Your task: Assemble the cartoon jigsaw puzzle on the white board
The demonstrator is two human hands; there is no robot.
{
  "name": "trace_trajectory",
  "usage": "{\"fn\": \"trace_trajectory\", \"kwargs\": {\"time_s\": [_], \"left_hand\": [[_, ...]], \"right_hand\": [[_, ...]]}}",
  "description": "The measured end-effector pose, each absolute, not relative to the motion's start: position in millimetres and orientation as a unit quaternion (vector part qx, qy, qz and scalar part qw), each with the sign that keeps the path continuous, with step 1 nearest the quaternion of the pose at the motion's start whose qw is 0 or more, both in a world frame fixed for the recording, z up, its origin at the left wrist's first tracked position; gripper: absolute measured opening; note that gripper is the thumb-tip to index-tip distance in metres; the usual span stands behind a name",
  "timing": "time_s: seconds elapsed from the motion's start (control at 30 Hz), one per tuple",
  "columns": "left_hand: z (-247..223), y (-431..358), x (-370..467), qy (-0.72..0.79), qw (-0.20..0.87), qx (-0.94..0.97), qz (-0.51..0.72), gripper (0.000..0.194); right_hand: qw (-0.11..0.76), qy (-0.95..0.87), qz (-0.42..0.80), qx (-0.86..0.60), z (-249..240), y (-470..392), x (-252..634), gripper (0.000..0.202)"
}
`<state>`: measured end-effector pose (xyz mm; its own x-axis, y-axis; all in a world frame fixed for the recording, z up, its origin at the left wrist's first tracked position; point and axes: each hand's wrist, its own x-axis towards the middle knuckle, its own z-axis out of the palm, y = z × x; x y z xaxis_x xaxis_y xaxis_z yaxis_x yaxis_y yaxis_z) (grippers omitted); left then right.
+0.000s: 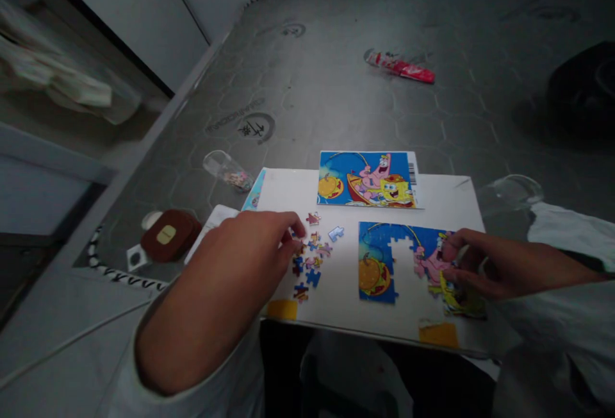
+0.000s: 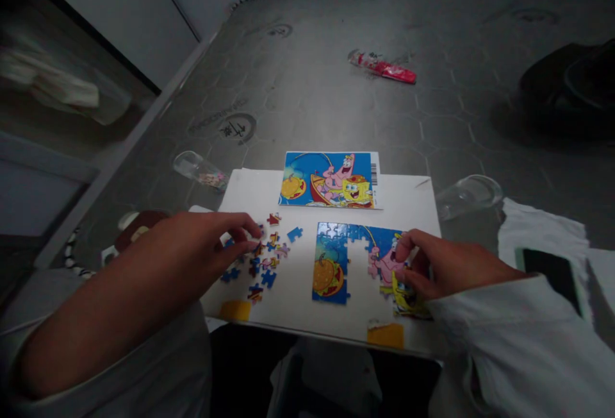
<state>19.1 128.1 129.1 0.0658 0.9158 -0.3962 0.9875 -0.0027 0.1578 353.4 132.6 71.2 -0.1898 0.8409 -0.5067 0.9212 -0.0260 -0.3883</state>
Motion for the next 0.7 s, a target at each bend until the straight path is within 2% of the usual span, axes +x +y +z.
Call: {"fn": "trace_trajectory", "kwargs": {"time_s": [0.37, 0.53, 0.7], "left_hand": [[116.6, 143.5, 44.8, 0.625, 0.268, 0.727, -0.101, 0.014], [115.2, 143.5, 47.7, 0.631, 0.263, 0.723, -0.1, 0.004], [117.2, 142.4, 54.1, 0.62, 0.27, 0.734, -0.063, 0.02]], "right_hand": [[0.061, 0.697, -0.34, 0.628, 66.6, 133.5, 358.3, 0.011], [0.122, 0.682, -0.399, 0.601, 58.2, 146.0, 370.4, 0.024], [0.141, 0.698, -0.344, 0.612, 68.7, 146.5, 356.3, 0.016]]}}
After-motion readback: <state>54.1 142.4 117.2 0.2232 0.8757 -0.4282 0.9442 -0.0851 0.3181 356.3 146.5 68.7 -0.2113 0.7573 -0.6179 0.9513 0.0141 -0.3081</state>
